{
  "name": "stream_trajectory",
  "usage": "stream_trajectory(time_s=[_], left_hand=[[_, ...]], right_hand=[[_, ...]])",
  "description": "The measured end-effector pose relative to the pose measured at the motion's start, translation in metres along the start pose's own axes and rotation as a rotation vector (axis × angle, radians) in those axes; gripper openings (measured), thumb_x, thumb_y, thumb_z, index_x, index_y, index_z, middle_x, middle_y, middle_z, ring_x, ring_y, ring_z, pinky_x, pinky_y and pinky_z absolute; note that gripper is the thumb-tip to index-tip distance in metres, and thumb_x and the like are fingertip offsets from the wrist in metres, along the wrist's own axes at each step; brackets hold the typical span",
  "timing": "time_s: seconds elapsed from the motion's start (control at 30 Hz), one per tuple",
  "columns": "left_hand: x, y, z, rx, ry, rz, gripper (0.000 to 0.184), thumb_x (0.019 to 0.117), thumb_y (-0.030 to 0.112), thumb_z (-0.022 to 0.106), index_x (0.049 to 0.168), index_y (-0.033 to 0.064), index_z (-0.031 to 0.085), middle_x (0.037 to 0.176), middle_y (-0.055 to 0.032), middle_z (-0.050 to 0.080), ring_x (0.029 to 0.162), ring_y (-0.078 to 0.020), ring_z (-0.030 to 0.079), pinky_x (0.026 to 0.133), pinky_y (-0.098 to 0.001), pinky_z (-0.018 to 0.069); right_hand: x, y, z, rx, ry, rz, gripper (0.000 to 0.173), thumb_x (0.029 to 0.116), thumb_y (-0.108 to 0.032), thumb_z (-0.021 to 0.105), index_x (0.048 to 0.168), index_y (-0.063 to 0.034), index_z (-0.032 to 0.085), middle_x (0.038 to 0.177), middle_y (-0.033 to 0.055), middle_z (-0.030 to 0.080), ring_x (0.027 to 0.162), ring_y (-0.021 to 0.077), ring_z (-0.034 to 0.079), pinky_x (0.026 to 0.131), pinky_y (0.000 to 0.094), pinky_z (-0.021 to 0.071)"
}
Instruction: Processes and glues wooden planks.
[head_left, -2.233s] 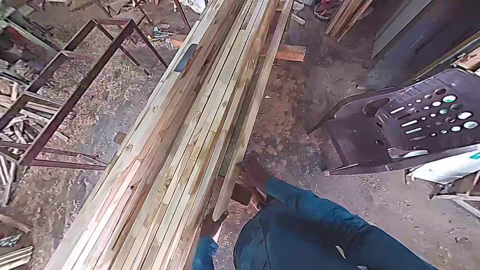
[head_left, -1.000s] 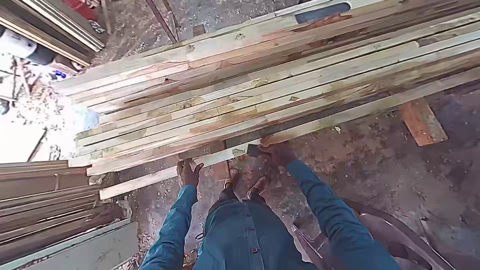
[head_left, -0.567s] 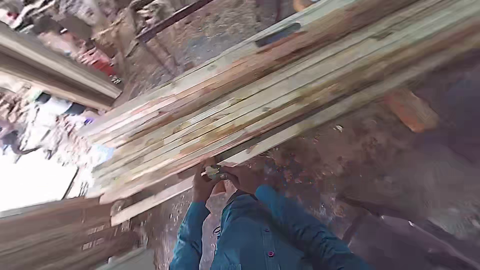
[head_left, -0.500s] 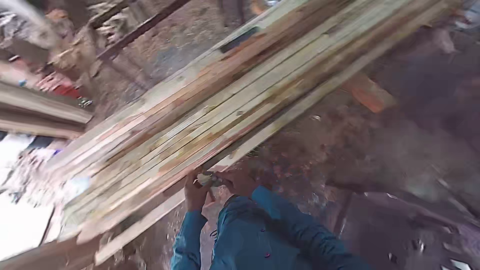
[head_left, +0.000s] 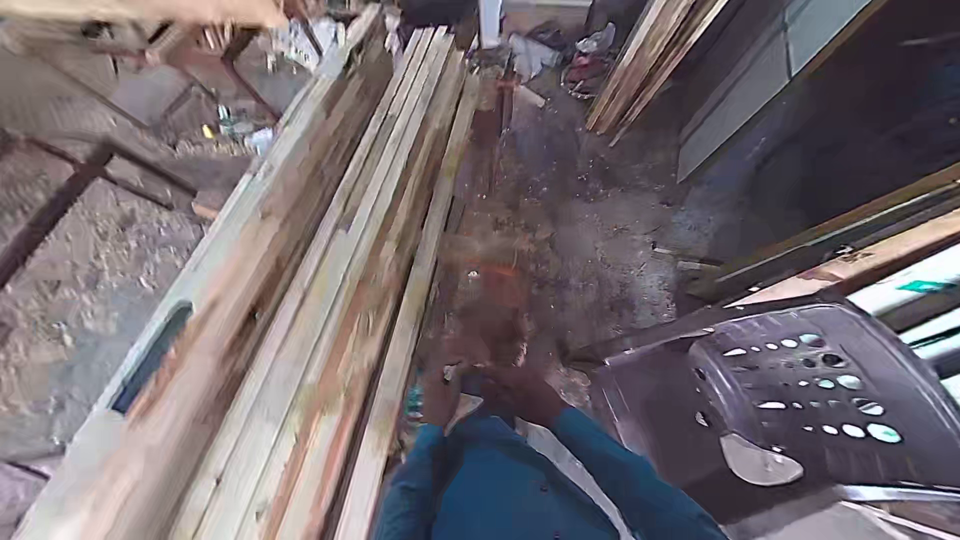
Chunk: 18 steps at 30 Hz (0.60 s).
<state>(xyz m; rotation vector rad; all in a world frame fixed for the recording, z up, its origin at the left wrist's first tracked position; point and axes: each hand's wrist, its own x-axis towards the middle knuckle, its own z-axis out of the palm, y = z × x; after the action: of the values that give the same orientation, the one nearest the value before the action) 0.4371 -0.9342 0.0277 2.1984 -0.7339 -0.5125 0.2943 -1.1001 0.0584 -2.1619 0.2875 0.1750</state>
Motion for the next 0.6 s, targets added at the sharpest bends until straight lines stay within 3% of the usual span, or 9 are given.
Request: stream_trajectory(time_s=[0.07,0.1,0.17,0.23,0.3,0.37,0.5,0.6], left_hand=[[0.061,0.031,0.029,0.06,-0.168,0.046,0.035,0.1022,0.033,0.062,0.121,0.0055,0.071,0.117,-0.0111,0.073,0.113,-0.022,0.069,0.105,-0.0447,0.0541],[0.092,0.057,0.044,0.046,-0.259,0.051,0.033,0.1031,0.031,0.062,0.117,0.0025,0.072,0.107,-0.0138,0.074,0.103,-0.0244,0.071,0.098,-0.046,0.0556],[0.152,0.102,0.08,0.079,-0.443,0.151,0.034,0.1041,0.03,0.059,0.111,0.0009,0.074,0.103,-0.0164,0.074,0.101,-0.028,0.071,0.098,-0.048,0.0548],[0.189,0.128,0.109,0.117,-0.631,0.266,0.034,0.1055,0.029,0.055,0.116,0.0022,0.074,0.11,-0.0157,0.075,0.11,-0.0278,0.07,0.105,-0.0481,0.0521],[0.242,0.161,0.135,0.13,-0.704,0.337,0.04,0.1063,0.037,0.054,0.116,0.004,0.074,0.111,-0.0139,0.075,0.112,-0.0259,0.07,0.108,-0.0476,0.0497],[0.289,0.195,0.158,0.086,-0.726,0.348,0.039,0.104,0.04,0.057,0.109,0.0063,0.076,0.102,-0.0119,0.075,0.1,-0.0234,0.072,0.098,-0.0471,0.0546],[0.351,0.237,0.208,-0.005,-0.864,0.309,0.035,0.1037,0.031,0.057,0.112,0.0012,0.073,0.1,-0.0158,0.074,0.097,-0.0255,0.071,0.095,-0.0467,0.0552],[0.403,0.273,0.236,-0.033,-0.888,0.326,0.037,0.1046,0.031,0.057,0.108,-0.0016,0.073,0.096,-0.0175,0.072,0.092,-0.0274,0.07,0.091,-0.0479,0.0551]], right_hand=[[0.002,0.027,-0.036,0.058,0.097,0.128,0.038,0.1064,-0.024,0.05,0.141,-0.0148,0.064,0.114,0.0167,0.074,0.106,0.0335,0.071,0.097,0.0562,0.0546],[0.002,0.042,-0.055,0.067,0.171,0.165,0.037,0.1059,-0.022,0.051,0.138,-0.0118,0.065,0.108,0.0179,0.074,0.1,0.0346,0.072,0.093,0.0564,0.0557],[-0.005,0.074,-0.092,0.099,0.338,0.26,0.033,0.1057,-0.018,0.05,0.133,-0.0086,0.067,0.098,0.0167,0.074,0.09,0.0315,0.072,0.087,0.0525,0.0572],[-0.026,0.091,-0.105,0.169,0.502,0.393,0.033,0.1056,-0.018,0.052,0.133,-0.0082,0.068,0.105,0.0139,0.075,0.095,0.0266,0.073,0.091,0.0495,0.0575],[-0.029,0.112,-0.122,0.161,0.744,0.453,0.032,0.1069,-0.021,0.051,0.129,-0.0069,0.07,0.111,0.0135,0.076,0.101,0.0261,0.074,0.094,0.0516,0.0575],[-0.023,0.136,-0.141,0.132,0.906,0.488,0.035,0.1066,-0.023,0.049,0.124,-0.0047,0.073,0.104,0.0139,0.077,0.09,0.0258,0.075,0.084,0.0513,0.06],[-0.002,0.16,-0.199,0.17,0.859,0.65,0.041,0.1036,-0.04,0.054,0.117,-0.0076,0.076,0.087,0.0106,0.075,0.074,0.0238,0.072,0.071,0.0509,0.0592],[0.032,0.191,-0.272,0.231,0.734,0.674,0.055,0.0917,-0.046,0.073,0.131,-0.0079,0.068,0.089,0.0094,0.076,0.076,0.0229,0.073,0.073,0.05,0.0608]])
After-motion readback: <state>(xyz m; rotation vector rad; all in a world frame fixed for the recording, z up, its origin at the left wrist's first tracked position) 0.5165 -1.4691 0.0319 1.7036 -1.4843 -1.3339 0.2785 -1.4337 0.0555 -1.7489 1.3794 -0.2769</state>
